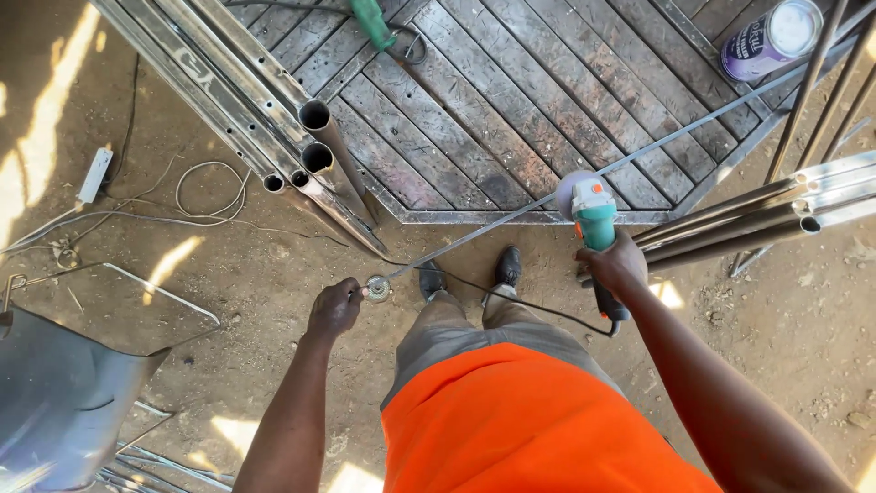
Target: Using a handheld angle grinder to smooth or clean the surface of a long metal rod on a workbench.
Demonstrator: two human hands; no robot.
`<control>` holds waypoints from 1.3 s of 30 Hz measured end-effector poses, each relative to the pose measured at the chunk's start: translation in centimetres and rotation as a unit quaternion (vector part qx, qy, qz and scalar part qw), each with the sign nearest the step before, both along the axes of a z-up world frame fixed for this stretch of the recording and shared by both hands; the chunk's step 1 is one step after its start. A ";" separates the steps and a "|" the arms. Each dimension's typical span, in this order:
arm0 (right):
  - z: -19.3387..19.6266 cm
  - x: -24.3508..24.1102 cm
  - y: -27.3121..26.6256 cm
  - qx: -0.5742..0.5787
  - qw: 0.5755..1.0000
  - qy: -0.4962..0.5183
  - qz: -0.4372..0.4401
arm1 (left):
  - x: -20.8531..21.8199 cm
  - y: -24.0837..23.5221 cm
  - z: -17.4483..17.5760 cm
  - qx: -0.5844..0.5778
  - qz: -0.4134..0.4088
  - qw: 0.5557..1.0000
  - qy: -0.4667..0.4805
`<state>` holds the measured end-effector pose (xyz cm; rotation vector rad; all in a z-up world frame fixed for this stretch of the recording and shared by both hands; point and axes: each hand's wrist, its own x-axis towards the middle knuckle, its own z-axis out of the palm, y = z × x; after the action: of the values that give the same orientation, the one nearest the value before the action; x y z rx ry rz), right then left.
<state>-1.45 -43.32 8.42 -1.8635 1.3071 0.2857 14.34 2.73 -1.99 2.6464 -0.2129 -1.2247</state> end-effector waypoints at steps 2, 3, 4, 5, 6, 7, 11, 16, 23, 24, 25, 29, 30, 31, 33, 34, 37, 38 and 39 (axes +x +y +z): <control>-1.6 -0.1 -0.7 -0.071 0.991 0.074 0.080 | -0.4 0.2 -1.2 0.015 0.001 1.000 0.009; -1.6 0.1 -0.5 -0.072 0.992 0.075 0.077 | -0.4 0.2 -1.4 0.014 -0.001 1.000 0.010; -1.6 0.3 -0.3 -0.082 0.989 0.084 0.091 | -0.5 0.3 -1.7 0.019 -0.003 1.000 0.012; -1.6 0.4 -0.2 -0.091 0.986 0.093 0.104 | -0.7 0.3 -2.0 0.024 -0.005 1.000 0.014; -2.5 0.2 -0.3 -0.091 0.986 0.094 0.103 | -0.7 -0.1 -0.9 0.024 -0.006 1.000 0.015; -3.3 0.0 -0.5 -0.093 0.984 0.102 0.110 | -0.8 -0.5 0.2 0.024 -0.005 1.000 0.020; -1.8 0.8 2.0 -0.094 0.981 0.117 0.122 | -0.8 -1.0 2.0 0.032 -0.016 0.999 0.026; -3.5 1.1 2.9 -0.093 0.971 0.147 0.166 | -0.9 -1.2 2.2 0.036 -0.019 0.999 0.026; -3.8 1.5 6.8 -0.083 0.959 0.129 0.237 | -0.7 -1.4 2.3 0.034 -0.011 0.999 0.032; -4.0 1.5 7.2 -0.082 0.959 0.131 0.238 | -0.7 -1.4 2.2 0.034 -0.010 0.999 0.033; -4.2 1.4 7.7 -0.074 0.955 0.130 0.255 | -0.8 -1.4 2.0 0.040 -0.010 0.999 0.031; -4.1 1.8 10.3 -0.058 0.943 0.131 0.300 | -0.8 -1.4 1.9 0.044 -0.003 0.999 0.029; -3.5 2.1 11.2 -0.058 0.942 0.131 0.302 | -0.9 -1.5 2.4 0.045 -0.001 0.999 0.029; -2.8 2.3 12.2 -0.049 0.944 0.110 0.308 | -1.0 -1.7 2.9 0.044 -0.006 0.999 0.031; -2.5 2.9 13.9 -0.039 0.944 0.089 0.315 | -1.1 -1.6 3.7 0.043 -0.010 0.998 0.033; -2.8 3.2 14.6 -0.037 0.932 0.103 0.344 | -1.1 -1.6 3.9 0.040 -0.012 0.999 0.035; -2.2 3.9 16.9 -0.028 0.913 0.117 0.389 | -1.4 -1.3 3.8 0.031 -0.013 0.999 0.038; -1.8 4.2 17.7 -0.019 0.907 0.117 0.404 | -1.4 -1.1 3.7 0.028 -0.011 0.999 0.038; -2.0 4.1 18.3 -0.020 0.907 0.117 0.405 | -1.5 -1.0 3.7 0.027 -0.010 0.999 0.037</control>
<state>2.65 -24.99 6.38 -2.3849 0.6013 0.9405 12.81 1.74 1.72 2.6440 -0.1963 -1.3512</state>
